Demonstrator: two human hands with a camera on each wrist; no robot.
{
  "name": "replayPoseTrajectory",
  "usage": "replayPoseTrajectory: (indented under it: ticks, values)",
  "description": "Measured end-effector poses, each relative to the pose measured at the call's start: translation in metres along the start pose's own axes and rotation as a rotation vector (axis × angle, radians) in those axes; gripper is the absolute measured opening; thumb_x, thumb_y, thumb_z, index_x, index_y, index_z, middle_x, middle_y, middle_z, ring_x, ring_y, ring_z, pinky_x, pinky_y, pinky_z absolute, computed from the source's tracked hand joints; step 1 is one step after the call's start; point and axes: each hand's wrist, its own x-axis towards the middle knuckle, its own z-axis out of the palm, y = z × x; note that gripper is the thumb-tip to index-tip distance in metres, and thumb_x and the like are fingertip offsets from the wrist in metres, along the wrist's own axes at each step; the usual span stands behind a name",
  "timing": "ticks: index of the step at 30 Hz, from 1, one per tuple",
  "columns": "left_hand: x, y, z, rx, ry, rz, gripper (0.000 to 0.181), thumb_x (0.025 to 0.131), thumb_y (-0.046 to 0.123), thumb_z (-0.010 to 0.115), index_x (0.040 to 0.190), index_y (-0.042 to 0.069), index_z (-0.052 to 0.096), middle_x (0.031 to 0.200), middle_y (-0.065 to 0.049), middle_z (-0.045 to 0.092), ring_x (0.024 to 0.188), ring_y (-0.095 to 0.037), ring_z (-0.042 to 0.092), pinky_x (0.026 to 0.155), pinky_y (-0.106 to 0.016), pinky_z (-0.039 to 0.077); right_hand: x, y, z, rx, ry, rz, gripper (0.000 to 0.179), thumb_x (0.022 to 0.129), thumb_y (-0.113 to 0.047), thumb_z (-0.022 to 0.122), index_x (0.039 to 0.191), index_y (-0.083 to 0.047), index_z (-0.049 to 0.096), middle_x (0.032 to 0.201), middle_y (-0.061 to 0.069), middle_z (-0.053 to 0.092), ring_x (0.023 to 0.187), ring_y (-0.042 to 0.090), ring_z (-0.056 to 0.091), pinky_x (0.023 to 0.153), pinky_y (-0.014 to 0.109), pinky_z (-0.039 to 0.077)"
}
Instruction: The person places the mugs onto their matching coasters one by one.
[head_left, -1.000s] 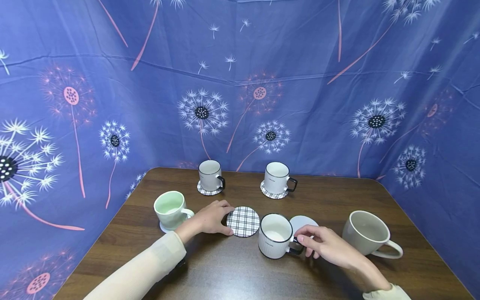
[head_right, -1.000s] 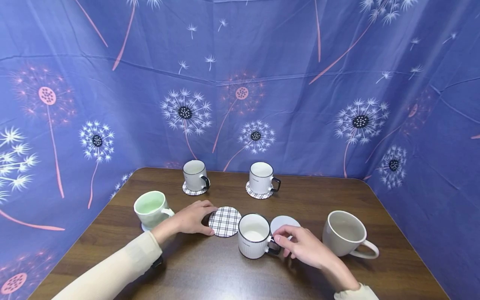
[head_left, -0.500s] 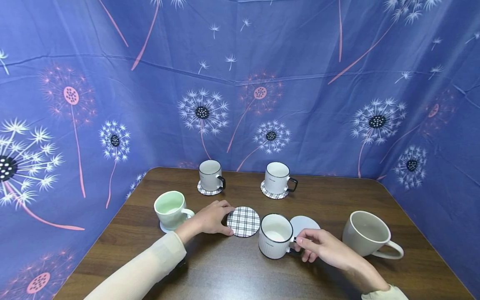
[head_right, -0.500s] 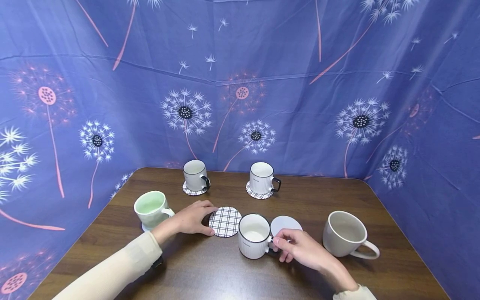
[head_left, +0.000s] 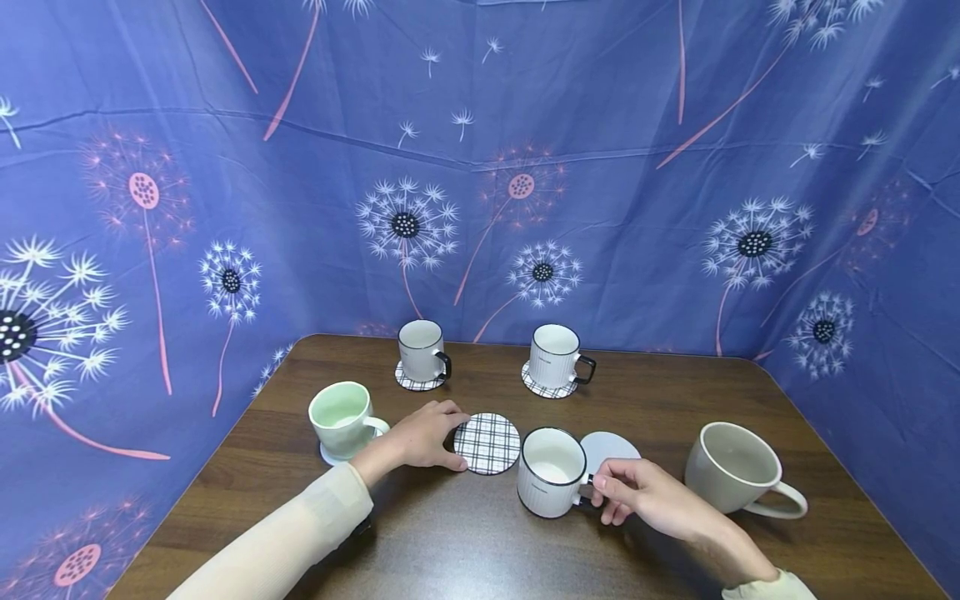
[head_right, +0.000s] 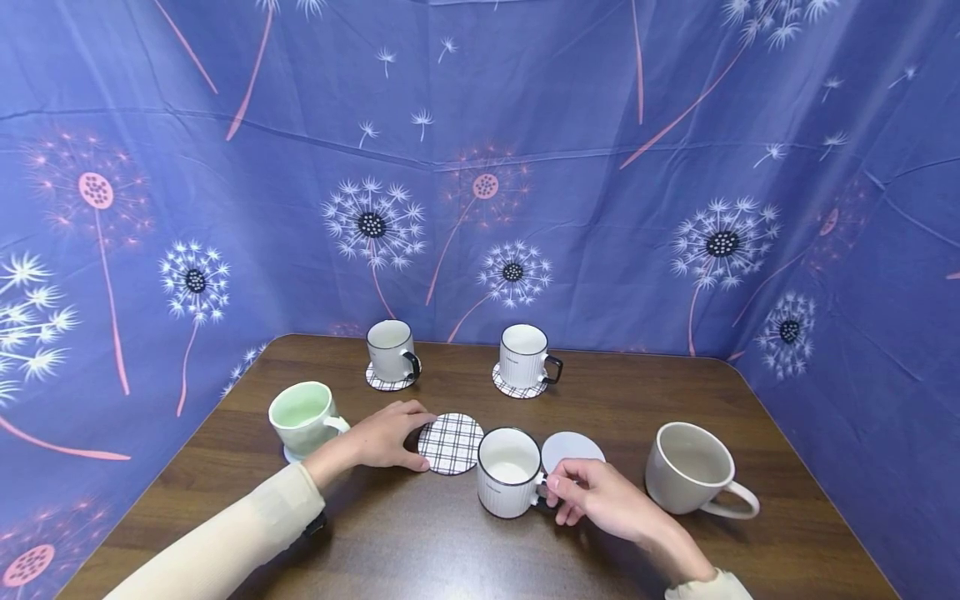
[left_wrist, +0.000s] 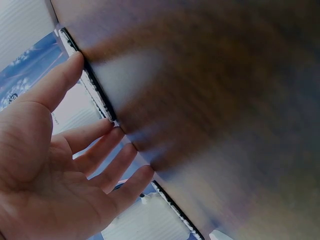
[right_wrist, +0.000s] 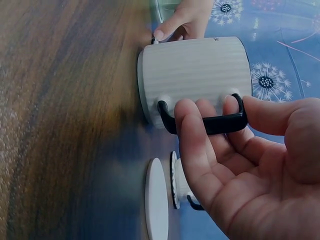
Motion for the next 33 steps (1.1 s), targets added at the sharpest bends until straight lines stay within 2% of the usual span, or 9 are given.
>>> replayPoseTrajectory:
  ticks: [10, 16, 22, 33]
  values:
    - [0.000, -0.001, 0.001, 0.002, 0.004, 0.005, 0.077, 0.087, 0.044, 0.087, 0.149, 0.007, 0.062, 0.147, -0.011, 0.059, 0.135, -0.032, 0.054, 0.111, -0.050, 0.049, 0.001, -0.001, 0.000, -0.053, 0.022, 0.018, 0.026, 0.113, -0.013, 0.050, 0.099, 0.002, 0.067, 0.096, 0.018, 0.072, 0.079, 0.024, 0.076, 0.073, 0.036, 0.063]
    - [0.000, -0.002, 0.002, 0.006, 0.007, 0.009, 0.078, 0.086, 0.045, 0.087, 0.149, 0.007, 0.062, 0.146, -0.010, 0.059, 0.133, -0.032, 0.054, 0.110, -0.050, 0.049, 0.001, -0.003, 0.000, -0.094, 0.032, -0.002, 0.024, 0.112, -0.011, 0.051, 0.099, 0.000, 0.068, 0.094, 0.015, 0.072, 0.078, 0.025, 0.076, 0.072, 0.035, 0.063]
    - [0.000, -0.002, 0.002, 0.011, 0.008, 0.010, 0.078, 0.086, 0.046, 0.087, 0.149, 0.007, 0.062, 0.146, -0.010, 0.059, 0.133, -0.031, 0.054, 0.109, -0.049, 0.049, 0.002, -0.005, -0.001, -0.143, 0.045, -0.002, 0.024, 0.112, -0.015, 0.053, 0.098, -0.002, 0.068, 0.091, 0.019, 0.073, 0.076, 0.027, 0.076, 0.071, 0.034, 0.063]
    - [0.000, -0.002, 0.002, 0.003, 0.003, 0.001, 0.078, 0.087, 0.046, 0.087, 0.149, 0.008, 0.061, 0.147, -0.010, 0.058, 0.134, -0.031, 0.053, 0.110, -0.050, 0.049, 0.009, -0.012, 0.000, -0.143, 0.073, -0.025, 0.023, 0.112, -0.010, 0.051, 0.102, 0.001, 0.068, 0.093, 0.014, 0.073, 0.076, 0.022, 0.075, 0.070, 0.035, 0.063]
